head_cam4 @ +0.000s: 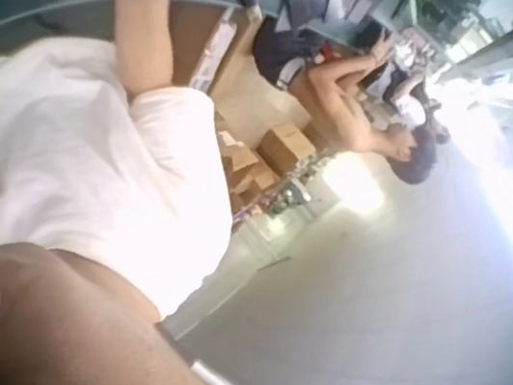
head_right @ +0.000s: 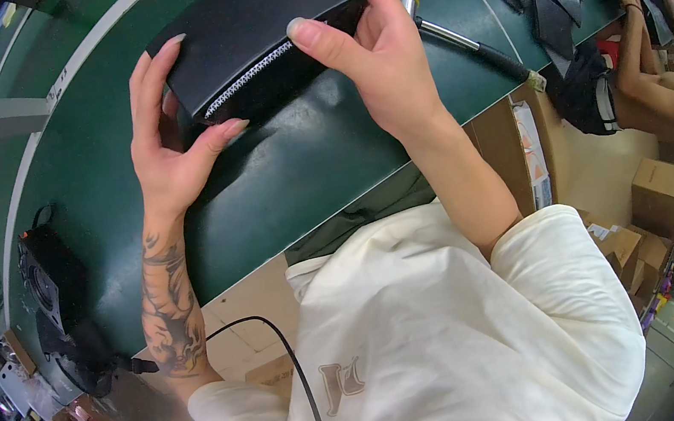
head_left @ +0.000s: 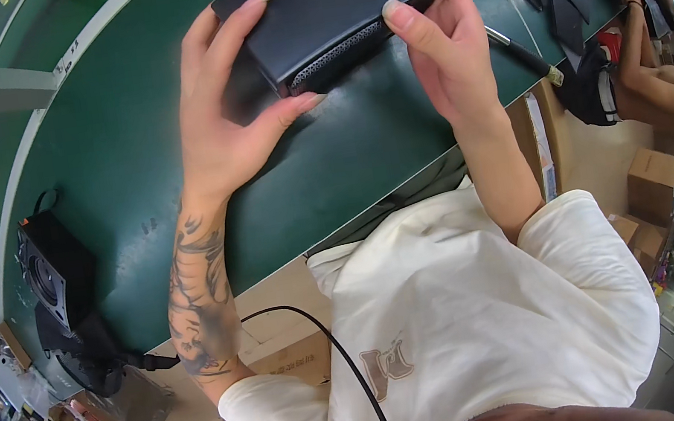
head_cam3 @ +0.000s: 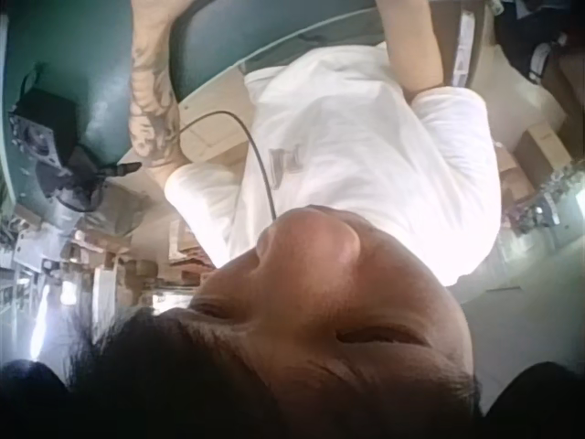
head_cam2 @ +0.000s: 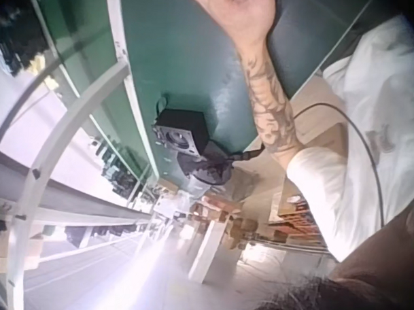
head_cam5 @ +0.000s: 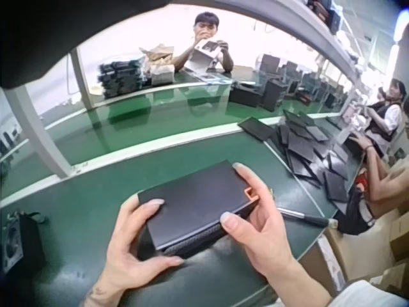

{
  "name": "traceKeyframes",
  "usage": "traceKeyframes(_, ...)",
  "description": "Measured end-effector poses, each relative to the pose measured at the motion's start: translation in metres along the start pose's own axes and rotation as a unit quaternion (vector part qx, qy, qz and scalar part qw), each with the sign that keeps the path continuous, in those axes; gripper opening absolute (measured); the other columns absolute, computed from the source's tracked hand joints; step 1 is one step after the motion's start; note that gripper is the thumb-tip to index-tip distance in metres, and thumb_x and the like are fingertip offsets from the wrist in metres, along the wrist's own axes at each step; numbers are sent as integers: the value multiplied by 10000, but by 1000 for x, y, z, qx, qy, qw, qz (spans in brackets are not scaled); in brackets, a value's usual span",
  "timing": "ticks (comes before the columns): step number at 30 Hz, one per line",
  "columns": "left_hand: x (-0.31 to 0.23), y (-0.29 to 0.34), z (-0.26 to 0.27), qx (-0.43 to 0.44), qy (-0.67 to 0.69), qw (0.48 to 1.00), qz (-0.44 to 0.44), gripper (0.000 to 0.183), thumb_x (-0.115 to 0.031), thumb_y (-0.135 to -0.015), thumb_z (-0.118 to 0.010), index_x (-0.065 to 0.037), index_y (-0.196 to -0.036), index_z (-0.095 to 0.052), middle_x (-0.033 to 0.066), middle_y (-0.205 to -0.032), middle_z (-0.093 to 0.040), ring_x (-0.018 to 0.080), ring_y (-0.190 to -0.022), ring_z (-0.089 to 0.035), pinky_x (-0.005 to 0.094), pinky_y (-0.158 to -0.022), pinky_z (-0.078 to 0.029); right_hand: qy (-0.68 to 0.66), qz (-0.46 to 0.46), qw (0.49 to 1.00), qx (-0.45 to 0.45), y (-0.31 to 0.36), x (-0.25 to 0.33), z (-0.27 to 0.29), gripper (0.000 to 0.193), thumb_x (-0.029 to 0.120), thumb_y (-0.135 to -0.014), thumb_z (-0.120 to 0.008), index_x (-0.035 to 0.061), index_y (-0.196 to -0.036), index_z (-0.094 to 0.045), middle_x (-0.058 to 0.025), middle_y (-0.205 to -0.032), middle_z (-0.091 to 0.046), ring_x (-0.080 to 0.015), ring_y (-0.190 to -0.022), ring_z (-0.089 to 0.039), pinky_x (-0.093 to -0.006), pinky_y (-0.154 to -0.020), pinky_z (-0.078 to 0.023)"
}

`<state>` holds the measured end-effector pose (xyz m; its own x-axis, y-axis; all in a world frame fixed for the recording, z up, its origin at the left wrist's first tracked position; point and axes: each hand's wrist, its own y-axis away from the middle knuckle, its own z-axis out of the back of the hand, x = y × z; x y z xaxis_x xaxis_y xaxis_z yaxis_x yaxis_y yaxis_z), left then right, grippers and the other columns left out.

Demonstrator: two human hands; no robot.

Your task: The person assembles small black speakers by placing a textured grille onto the speaker body and tapping it into place with a rubber mallet. They handle multiple units one at a time, inspecting the fit after each tap.

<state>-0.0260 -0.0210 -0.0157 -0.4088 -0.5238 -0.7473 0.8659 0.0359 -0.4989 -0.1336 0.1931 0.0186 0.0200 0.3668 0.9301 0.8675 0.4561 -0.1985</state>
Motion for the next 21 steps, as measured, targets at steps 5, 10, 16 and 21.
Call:
traceKeyframes(5,-5,0,-6,-23,-44,999,-22,849,-47,-749,-899,7,-1483,-477,151,-1533,-432,256,-1329,-537,403,-1113,-479,-18,9,1000,15,2,-6,5,830,103,-914,-759,-11,-1583,-280,-159,-1505,-411,-256,-1405,-413,-381,-1190,-298)
traceKeyframes(10,-8,2,-13,-53,-28,998,-7,801,-18,-752,-885,16,-1457,-506,158,-1535,-421,258,-1318,-545,391,-1095,-491,21,-9,1000,11,4,9,-8,826,110,-919,-754,-6,-1583,-276,-159,-1507,-405,-264,-1409,-409,-389,-1191,-298)
traceKeyframes(16,-12,-3,-10,-45,-35,998,0,796,-48,-730,-893,-28,-1443,-540,159,-1520,-420,285,-1300,-553,395,-1097,-474,-60,0,998,29,-3,-4,9,834,94,-906,-756,-8,-1582,-278,-157,-1510,-405,-262,-1410,-410,-387,-1186,-311)
traceKeyframes(21,-13,0,-8,-20,-21,1000,3,852,-47,-776,-873,-14,-1514,-448,146,-1588,-333,267,-1379,-490,407,-1145,-443,-50,7,998,34,-4,-7,10,824,76,-896,-756,-21,-1572,-295,-161,-1501,-418,-259,-1401,-422,-377,-1185,-310)
